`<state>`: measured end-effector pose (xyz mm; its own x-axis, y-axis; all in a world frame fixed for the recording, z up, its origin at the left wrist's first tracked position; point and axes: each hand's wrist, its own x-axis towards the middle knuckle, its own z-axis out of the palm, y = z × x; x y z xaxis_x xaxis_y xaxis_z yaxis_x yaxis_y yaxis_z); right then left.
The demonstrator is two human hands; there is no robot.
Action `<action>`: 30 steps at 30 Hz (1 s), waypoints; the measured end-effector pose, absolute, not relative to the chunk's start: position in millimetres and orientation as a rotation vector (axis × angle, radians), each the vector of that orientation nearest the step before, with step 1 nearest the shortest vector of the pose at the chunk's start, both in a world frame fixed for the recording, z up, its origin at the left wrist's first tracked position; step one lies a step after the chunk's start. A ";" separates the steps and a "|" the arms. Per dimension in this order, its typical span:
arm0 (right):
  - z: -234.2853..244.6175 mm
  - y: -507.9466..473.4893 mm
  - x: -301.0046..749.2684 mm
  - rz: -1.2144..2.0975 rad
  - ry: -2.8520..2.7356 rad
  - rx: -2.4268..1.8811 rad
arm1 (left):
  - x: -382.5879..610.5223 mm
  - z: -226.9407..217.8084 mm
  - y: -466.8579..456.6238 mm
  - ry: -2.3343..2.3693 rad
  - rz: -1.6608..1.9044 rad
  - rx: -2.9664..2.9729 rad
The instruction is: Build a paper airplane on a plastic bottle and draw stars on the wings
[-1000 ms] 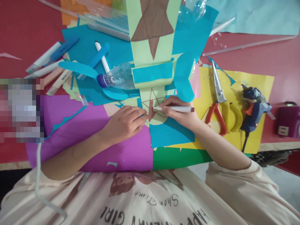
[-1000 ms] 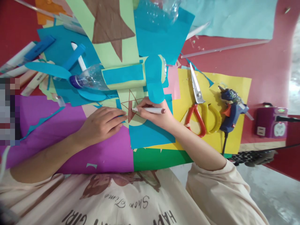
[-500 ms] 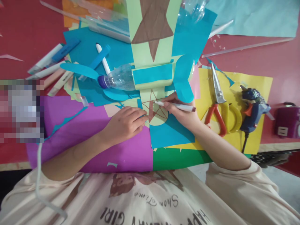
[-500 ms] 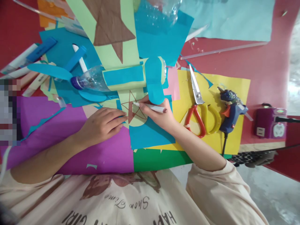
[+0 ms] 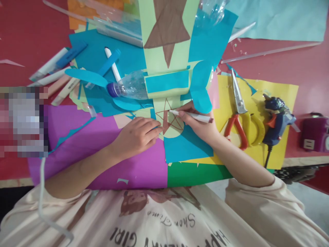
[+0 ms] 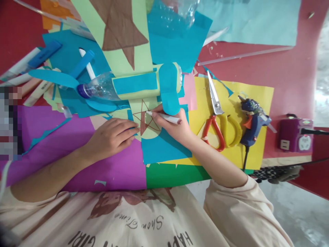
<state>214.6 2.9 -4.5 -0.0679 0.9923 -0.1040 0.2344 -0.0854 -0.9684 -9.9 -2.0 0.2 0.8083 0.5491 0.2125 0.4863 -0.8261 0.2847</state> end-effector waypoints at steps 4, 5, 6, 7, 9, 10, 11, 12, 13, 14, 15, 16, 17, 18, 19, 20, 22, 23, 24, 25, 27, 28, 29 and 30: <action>-2.2 2.9 214.5 1.201 -1.423 -1.415 | -9.7 1.0 -2.0 0.800 0.446 2.790; -1.3 3.1 214.4 1.194 -1.438 -1.414 | -9.7 1.3 -1.9 0.801 0.440 2.790; -0.4 3.5 214.3 1.189 -1.456 -1.416 | -9.7 1.6 -1.9 0.805 0.430 2.788; 0.5 3.8 214.3 1.189 -1.478 -1.418 | -9.7 1.7 -1.8 0.809 0.418 2.784; 1.9 4.5 214.5 1.208 -1.523 -1.417 | -9.7 1.6 -1.6 0.814 0.404 2.776; 2.3 4.8 214.7 1.222 -1.537 -1.412 | -9.8 1.4 -1.6 0.814 0.402 2.773; 2.7 5.0 215.0 1.240 -1.546 -1.404 | -9.9 1.2 -1.5 0.815 0.398 2.770; 3.0 5.1 215.2 1.258 -1.551 -1.394 | -10.0 0.9 -1.5 0.818 0.399 2.766; 3.3 5.2 215.4 1.273 -1.556 -1.384 | -10.1 0.7 -1.5 0.820 0.402 2.763; 3.4 5.2 215.7 1.281 -1.565 -1.377 | -10.3 0.5 -1.5 0.821 0.407 2.762; 3.5 5.1 215.9 1.284 -1.577 -1.374 | -10.4 0.3 -1.6 0.821 0.411 2.760; 3.4 5.0 216.0 1.285 -1.590 -1.371 | -10.6 0.2 -1.6 0.821 0.421 2.762; 3.1 4.9 216.1 1.285 -1.592 -1.372 | -10.6 0.2 -1.6 0.819 0.428 2.766; 2.6 4.8 216.1 1.280 -1.578 -1.379 | -10.6 0.3 -1.5 0.817 0.433 2.770; 1.9 4.7 216.0 1.273 -1.552 -1.388 | -10.5 0.5 -1.4 0.813 0.437 2.775; 1.0 4.7 215.8 1.259 -1.515 -1.398 | -10.3 0.7 -1.2 0.807 0.447 2.780; -0.8 4.8 215.4 1.217 -1.434 -1.411 | -9.8 1.1 -0.9 0.799 0.469 2.792; -1.7 4.8 215.2 1.196 -1.403 -1.413 | -9.5 1.3 -0.8 0.797 0.474 2.797; -2.5 4.9 215.1 1.182 -1.384 -1.411 | -9.2 1.3 -0.6 0.795 0.480 2.801; -3.1 4.9 215.0 1.177 -1.373 -1.407 | -8.9 1.3 -0.5 0.795 0.483 2.804; -4.0 4.8 215.2 1.179 -1.372 -1.399 | -8.6 1.2 -0.4 0.791 0.486 2.805; -4.3 4.6 215.3 1.184 -1.377 -1.394 | -8.5 1.0 -0.4 0.788 0.488 2.804; -4.4 4.5 215.4 1.187 -1.382 -1.391 | -8.5 0.9 -0.4 0.788 0.488 2.802; -4.5 4.3 215.3 1.189 -1.391 -1.388 | -8.5 0.7 -0.4 0.790 0.481 2.801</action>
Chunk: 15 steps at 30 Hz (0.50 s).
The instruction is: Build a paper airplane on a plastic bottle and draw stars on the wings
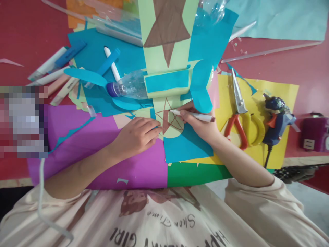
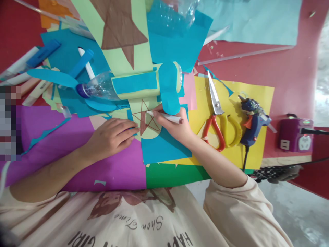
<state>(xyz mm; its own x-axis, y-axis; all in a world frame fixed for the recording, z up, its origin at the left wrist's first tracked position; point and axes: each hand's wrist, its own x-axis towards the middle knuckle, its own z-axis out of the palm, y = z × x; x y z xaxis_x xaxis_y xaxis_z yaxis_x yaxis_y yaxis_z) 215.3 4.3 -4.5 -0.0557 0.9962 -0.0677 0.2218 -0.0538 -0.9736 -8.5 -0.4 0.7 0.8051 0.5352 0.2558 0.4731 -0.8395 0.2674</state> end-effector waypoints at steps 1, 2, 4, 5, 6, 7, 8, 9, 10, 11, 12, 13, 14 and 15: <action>-4.5 4.1 215.1 1.184 -1.396 -1.390 | -8.6 0.6 -0.5 0.793 0.471 2.800; -4.3 4.0 214.8 1.174 -1.400 -1.391 | -8.8 0.5 -0.6 0.797 0.463 2.799; -3.6 3.7 214.0 1.152 -1.412 -1.389 | -9.2 0.5 -0.7 0.799 0.458 2.801; -3.0 3.6 213.7 1.144 -1.427 -1.389 | -9.3 0.5 -0.8 0.799 0.458 2.801; -2.4 3.5 213.5 1.142 -1.449 -1.393 | -9.5 0.6 -0.8 0.798 0.460 2.801; -1.7 3.4 213.6 1.143 -1.473 -1.400 | -9.6 0.6 -0.9 0.797 0.462 2.800; -0.9 3.4 213.8 1.149 -1.500 -1.408 | -9.7 0.6 -0.9 0.798 0.457 2.798; -0.2 3.4 214.2 1.155 -1.519 -1.418 | -9.8 0.5 -0.9 0.801 0.452 2.795; 0.4 3.5 214.6 1.165 -1.534 -1.423 | -9.9 0.5 -0.9 0.805 0.448 2.790; 1.0 3.7 215.1 1.180 -1.544 -1.419 | -9.9 0.5 -1.0 0.807 0.442 2.786; 1.5 4.0 215.6 1.197 -1.552 -1.409 | -9.9 0.6 -1.0 0.809 0.439 2.783; 2.0 4.3 216.0 1.214 -1.559 -1.397 | -9.8 0.8 -1.1 0.810 0.439 2.781; 2.4 4.7 216.4 1.230 -1.568 -1.384 | -9.6 1.0 -1.1 0.807 0.445 2.781; 2.8 5.1 216.9 1.244 -1.579 -1.374 | -9.4 1.3 -1.1 0.803 0.456 2.784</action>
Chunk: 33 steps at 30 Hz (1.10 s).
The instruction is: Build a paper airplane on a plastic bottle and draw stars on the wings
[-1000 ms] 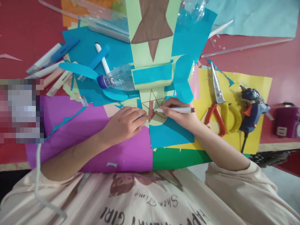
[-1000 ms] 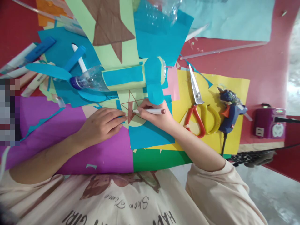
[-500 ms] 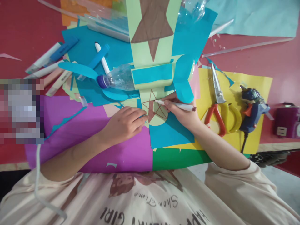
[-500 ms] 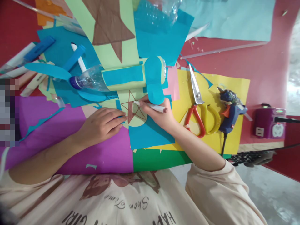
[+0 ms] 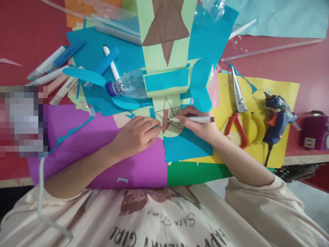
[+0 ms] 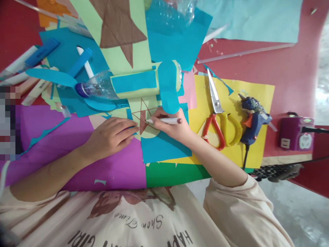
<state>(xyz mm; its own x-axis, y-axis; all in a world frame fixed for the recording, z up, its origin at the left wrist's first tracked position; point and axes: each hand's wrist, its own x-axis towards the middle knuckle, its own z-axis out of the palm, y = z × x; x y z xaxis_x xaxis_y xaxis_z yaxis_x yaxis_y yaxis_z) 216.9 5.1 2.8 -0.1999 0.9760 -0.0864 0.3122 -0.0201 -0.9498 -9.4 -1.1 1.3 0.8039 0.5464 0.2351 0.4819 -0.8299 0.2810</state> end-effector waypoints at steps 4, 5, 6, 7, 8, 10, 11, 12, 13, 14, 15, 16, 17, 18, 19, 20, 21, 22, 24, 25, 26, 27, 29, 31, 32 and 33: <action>2.7 5.3 219.0 1.282 -1.632 -1.344 | -9.0 2.0 -0.7 0.788 0.480 2.788; 2.3 4.9 219.4 1.287 -1.637 -1.340 | -9.1 1.9 -0.6 0.789 0.475 2.786; 1.7 4.5 219.6 1.285 -1.629 -1.341 | -9.3 1.7 -0.5 0.790 0.467 2.784; 1.1 4.1 219.6 1.277 -1.609 -1.346 | -9.6 1.4 -0.5 0.792 0.463 2.782; 0.3 3.8 219.4 1.261 -1.578 -1.353 | -9.9 1.1 -0.4 0.792 0.460 2.779; -1.3 3.8 218.5 1.216 -1.498 -1.366 | -10.3 0.5 -0.4 0.797 0.455 2.771; -2.2 4.0 217.9 1.194 -1.460 -1.373 | -10.3 0.3 -0.5 0.799 0.449 2.769; -3.0 4.3 217.4 1.179 -1.431 -1.380 | -10.3 0.1 -0.6 0.802 0.440 2.769; -3.7 4.6 216.9 1.173 -1.411 -1.386 | -10.1 0.1 -0.8 0.804 0.432 2.772; -4.3 4.9 216.5 1.174 -1.399 -1.392 | -9.9 0.0 -1.0 0.805 0.428 2.776; -4.8 5.1 216.2 1.176 -1.392 -1.396 | -9.6 0.0 -1.2 0.802 0.431 2.782; -5.1 5.2 215.9 1.179 -1.386 -1.397 | -9.3 0.0 -1.4 0.798 0.439 2.787; -5.3 5.1 215.6 1.180 -1.381 -1.394 | -9.0 0.0 -1.5 0.794 0.450 2.791; -5.4 5.0 215.4 1.182 -1.379 -1.390 | -8.9 0.0 -1.6 0.791 0.461 2.793; -5.5 4.9 215.2 1.182 -1.378 -1.387 | -8.8 0.0 -1.6 0.787 0.469 2.795; -5.5 4.7 215.1 1.183 -1.381 -1.385 | -8.8 0.1 -1.5 0.787 0.475 2.796; -5.4 4.5 215.0 1.182 -1.385 -1.387 | -8.9 0.2 -1.3 0.788 0.480 2.798; -5.4 4.4 215.0 1.179 -1.391 -1.390 | -9.1 0.3 -1.2 0.789 0.481 2.798; -5.3 4.2 215.4 1.169 -1.413 -1.390 | -9.3 0.6 -1.0 0.792 0.473 2.797; -5.1 4.2 215.8 1.161 -1.430 -1.387 | -9.4 0.7 -0.9 0.794 0.465 2.795; -4.7 4.3 216.2 1.156 -1.457 -1.384 | -9.5 0.8 -0.9 0.797 0.455 2.789; -4.1 4.4 216.6 1.152 -1.488 -1.384 | -9.6 0.7 -1.0 0.801 0.444 2.782; -2.4 4.6 217.3 1.153 -1.547 -1.390 | -9.7 0.5 -1.1 0.807 0.438 2.769; -0.4 4.9 217.4 1.163 -1.576 -1.395 | -9.8 0.3 -1.1 0.809 0.440 2.764; 0.5 4.9 217.3 1.176 -1.579 -1.391 | -9.8 0.2 -1.0 0.808 0.446 2.766; 1.2 4.9 217.1 1.191 -1.575 -1.387 | -9.7 0.3 -0.9 0.805 0.454 2.769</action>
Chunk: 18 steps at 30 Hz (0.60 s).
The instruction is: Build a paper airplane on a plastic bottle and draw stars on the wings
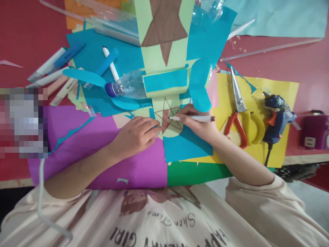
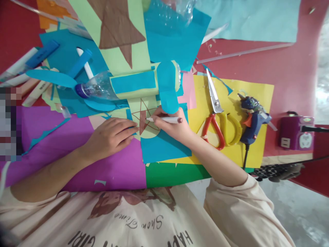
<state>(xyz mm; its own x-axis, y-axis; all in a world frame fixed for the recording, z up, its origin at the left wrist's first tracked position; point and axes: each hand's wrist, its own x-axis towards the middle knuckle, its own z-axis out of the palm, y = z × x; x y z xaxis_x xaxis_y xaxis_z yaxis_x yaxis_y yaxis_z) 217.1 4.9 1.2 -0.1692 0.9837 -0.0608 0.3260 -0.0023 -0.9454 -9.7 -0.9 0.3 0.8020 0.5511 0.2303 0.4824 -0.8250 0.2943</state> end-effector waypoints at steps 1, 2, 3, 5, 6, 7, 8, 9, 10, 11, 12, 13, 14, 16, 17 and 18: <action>1.6 4.8 216.9 1.210 -1.568 -1.383 | -9.6 0.4 -0.8 0.799 0.464 2.773; 1.9 4.6 216.7 1.231 -1.561 -1.381 | -9.5 0.6 -0.7 0.794 0.470 2.778; 1.9 4.5 216.6 1.250 -1.555 -1.384 | -9.3 0.8 -0.6 0.789 0.475 2.784; 1.9 4.2 216.5 1.271 -1.551 -1.393 | -9.1 1.3 -0.6 0.793 0.469 2.791; 1.8 4.2 216.7 1.277 -1.559 -1.390 | -9.0 1.5 -0.6 0.798 0.461 2.793; 1.8 4.2 216.9 1.281 -1.568 -1.383 | -8.9 1.7 -0.6 0.803 0.452 2.795; 1.8 4.3 217.3 1.286 -1.573 -1.377 | -8.8 2.0 -0.6 0.804 0.451 2.796; 1.7 4.5 217.6 1.290 -1.568 -1.373 | -8.8 2.2 -0.5 0.802 0.457 2.798; 1.6 4.8 218.0 1.290 -1.550 -1.373 | -8.7 2.4 -0.5 0.796 0.469 2.800; 1.5 5.2 218.4 1.282 -1.523 -1.380 | -8.6 2.5 -0.3 0.790 0.486 2.803; 1.3 5.6 218.7 1.264 -1.487 -1.395 | -8.5 2.7 -0.2 0.783 0.501 2.805; 1.1 6.1 218.9 1.240 -1.448 -1.414 | -8.5 2.8 -0.1 0.779 0.513 2.806; 0.7 6.6 219.0 1.209 -1.412 -1.436 | -8.4 2.8 0.0 0.776 0.519 2.806; -0.1 7.4 219.0 1.156 -1.365 -1.471 | -8.5 2.6 0.0 0.775 0.514 2.804; -0.6 7.6 218.8 1.138 -1.357 -1.479 | -8.6 2.3 -0.1 0.776 0.508 2.801; -1.2 7.6 218.7 1.128 -1.358 -1.479 | -8.7 2.0 -0.2 0.780 0.500 2.798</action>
<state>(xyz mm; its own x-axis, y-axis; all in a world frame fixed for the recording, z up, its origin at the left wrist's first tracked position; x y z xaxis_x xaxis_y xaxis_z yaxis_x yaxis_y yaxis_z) 218.7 7.6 -1.2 0.0198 0.9960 -0.0867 0.2677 -0.0888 -0.9594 -8.7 -0.2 2.0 0.8043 0.5303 0.2683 0.4646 -0.8426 0.2724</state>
